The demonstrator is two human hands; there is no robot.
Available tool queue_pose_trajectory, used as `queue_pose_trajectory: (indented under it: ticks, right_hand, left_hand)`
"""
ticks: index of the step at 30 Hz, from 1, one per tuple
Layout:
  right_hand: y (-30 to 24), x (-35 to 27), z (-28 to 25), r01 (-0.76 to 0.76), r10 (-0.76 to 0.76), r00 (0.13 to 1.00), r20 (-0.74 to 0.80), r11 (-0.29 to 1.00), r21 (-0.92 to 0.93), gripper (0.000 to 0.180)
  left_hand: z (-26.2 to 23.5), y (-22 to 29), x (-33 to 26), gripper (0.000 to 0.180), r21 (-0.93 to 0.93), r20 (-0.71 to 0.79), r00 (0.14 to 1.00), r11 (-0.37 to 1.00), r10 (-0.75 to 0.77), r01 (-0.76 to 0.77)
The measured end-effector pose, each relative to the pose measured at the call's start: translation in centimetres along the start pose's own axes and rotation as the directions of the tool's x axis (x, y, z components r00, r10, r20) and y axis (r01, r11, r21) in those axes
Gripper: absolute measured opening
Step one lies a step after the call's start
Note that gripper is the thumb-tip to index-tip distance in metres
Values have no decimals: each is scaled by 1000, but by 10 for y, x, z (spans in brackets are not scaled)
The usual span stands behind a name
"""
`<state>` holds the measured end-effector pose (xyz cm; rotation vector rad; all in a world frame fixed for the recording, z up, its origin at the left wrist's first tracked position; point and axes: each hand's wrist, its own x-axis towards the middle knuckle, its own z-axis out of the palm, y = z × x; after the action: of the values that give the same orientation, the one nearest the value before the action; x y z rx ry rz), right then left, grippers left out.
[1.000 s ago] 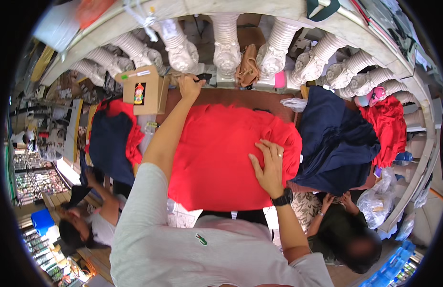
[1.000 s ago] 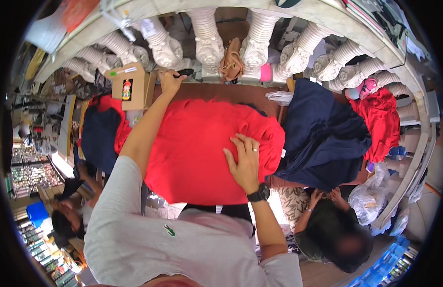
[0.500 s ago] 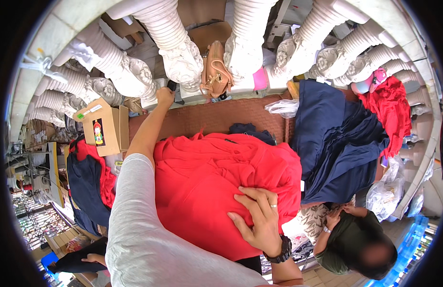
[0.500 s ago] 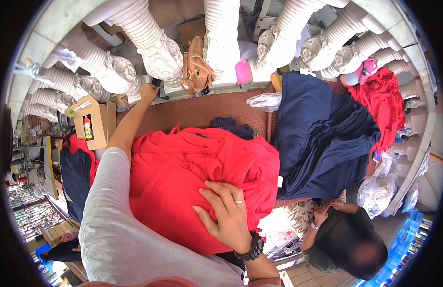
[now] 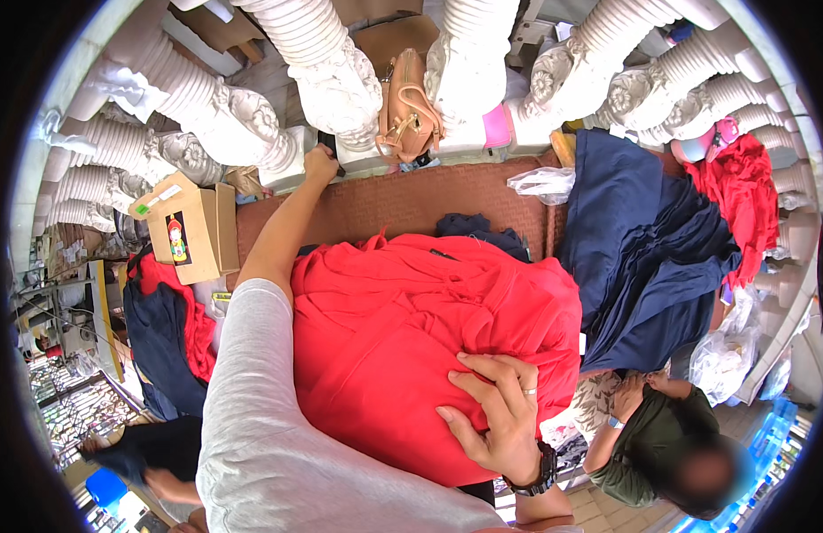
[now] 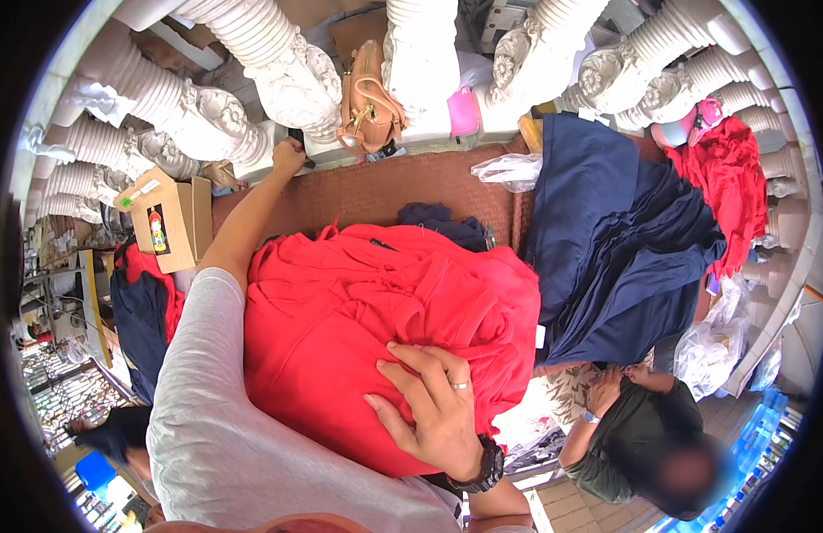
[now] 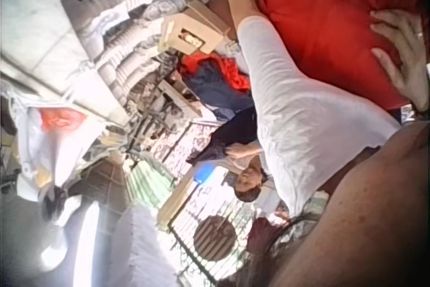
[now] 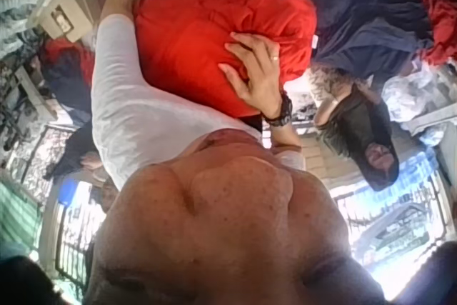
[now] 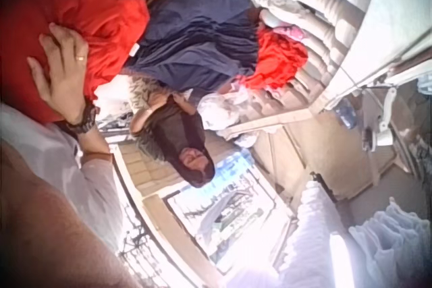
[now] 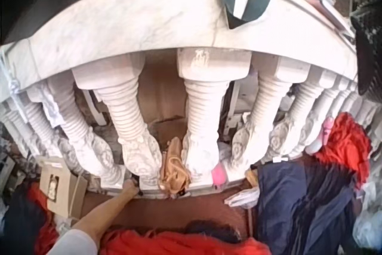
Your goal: The person uses small scissors to trim loose threads from a red t-shirt held in their hands. They repeatedly adjust the fabric to access different areas and continue trimming throughout the clip.
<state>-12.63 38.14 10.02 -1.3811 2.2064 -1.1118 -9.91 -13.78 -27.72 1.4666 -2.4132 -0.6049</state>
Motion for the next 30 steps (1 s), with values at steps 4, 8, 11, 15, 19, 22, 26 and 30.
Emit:
queue_pose_trajectory:
  ticks: [4,8,11,15,19,22,26,30]
  right_hand:
    - [-1,-1,-3,13,-13,1000,-4,1000,1,40]
    - [-3,-3,-3,64,-60,995,-78,996,56,44]
    - [-10,-17,-17,130,-115,981,-155,988,89,44]
    - [20,-52,-55,-18,-9,856,-516,999,-47,29]
    - [116,-112,-63,-451,488,622,-612,862,229,16]
    - [182,-88,-59,-346,377,706,-600,922,173,14]
    - [283,18,-27,-153,139,914,-381,988,-5,16]
    - [363,78,27,-350,348,936,-55,935,-60,13]
  left_hand:
    - [-39,22,-3,39,127,203,977,991,-62,37]
    - [-123,76,-28,50,53,661,720,970,-211,236]
    - [-223,120,-98,39,-88,557,809,982,186,-165]
    - [-333,222,-251,27,-336,147,858,841,492,-425]
    - [-350,213,-409,29,-349,-65,841,777,537,-523]
    - [-304,240,-486,59,-223,50,938,919,343,-324]
    - [-264,226,-503,73,-16,-137,927,935,348,-354]
    - [-260,214,-498,72,-28,-156,909,918,387,-395]
